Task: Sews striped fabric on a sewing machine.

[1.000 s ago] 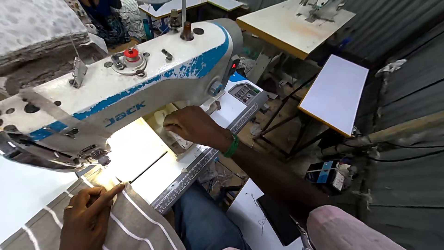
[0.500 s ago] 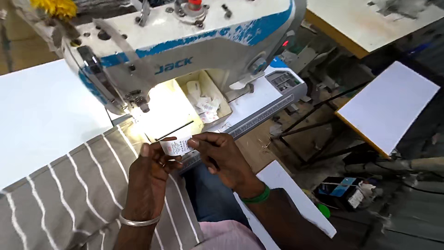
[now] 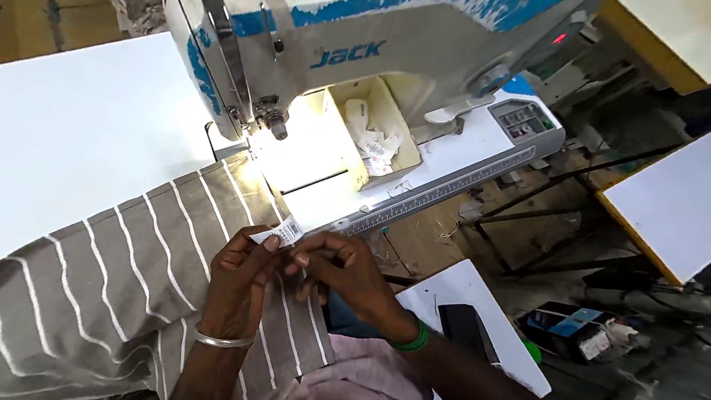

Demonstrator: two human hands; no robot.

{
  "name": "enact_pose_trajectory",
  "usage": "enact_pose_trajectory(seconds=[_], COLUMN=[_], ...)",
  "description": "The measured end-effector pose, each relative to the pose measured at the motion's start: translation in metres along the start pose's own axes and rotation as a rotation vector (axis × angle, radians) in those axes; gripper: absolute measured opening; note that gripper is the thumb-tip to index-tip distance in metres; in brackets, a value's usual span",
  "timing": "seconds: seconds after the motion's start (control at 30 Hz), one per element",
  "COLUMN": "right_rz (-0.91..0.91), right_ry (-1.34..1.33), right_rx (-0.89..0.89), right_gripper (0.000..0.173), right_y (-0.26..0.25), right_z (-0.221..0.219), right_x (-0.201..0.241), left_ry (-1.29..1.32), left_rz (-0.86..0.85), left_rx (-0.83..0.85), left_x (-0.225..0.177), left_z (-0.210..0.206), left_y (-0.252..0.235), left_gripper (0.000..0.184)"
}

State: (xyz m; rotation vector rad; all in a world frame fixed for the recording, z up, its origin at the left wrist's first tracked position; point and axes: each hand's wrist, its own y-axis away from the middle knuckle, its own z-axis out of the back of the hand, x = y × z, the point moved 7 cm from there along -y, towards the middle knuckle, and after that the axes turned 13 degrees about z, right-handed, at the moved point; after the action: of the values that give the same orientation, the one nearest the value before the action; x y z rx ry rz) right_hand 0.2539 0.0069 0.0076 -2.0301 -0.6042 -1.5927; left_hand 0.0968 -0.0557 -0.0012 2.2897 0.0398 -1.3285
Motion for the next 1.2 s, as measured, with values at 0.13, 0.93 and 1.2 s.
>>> enact_pose_trajectory(seconds=[0.13,0.93,1.2], right_rz=[0.23,-0.1,-0.125], right_ry=[0.431,0.611,0.549], right_rx=[0.057,0.052,0.13], right_gripper=[0.022,0.027,0.041], right_y=[-0.022,0.016,0.025], right_z=[0.032,0.039,0.006], right_x=[0.034,-0.062,-0.083], left_ry=[-0.648,-0.602,-0.805], left_rz=[-0.214,-0.315,-0.242], left_rx=[-0.007,-0.659,-0.344], left_x=[-0.029,-0.08,-0.118], left_z=[-0.002,0.192,0.103], left_y=[0.005,0.025,-0.048], left_gripper=[0.039,0.023,0.017])
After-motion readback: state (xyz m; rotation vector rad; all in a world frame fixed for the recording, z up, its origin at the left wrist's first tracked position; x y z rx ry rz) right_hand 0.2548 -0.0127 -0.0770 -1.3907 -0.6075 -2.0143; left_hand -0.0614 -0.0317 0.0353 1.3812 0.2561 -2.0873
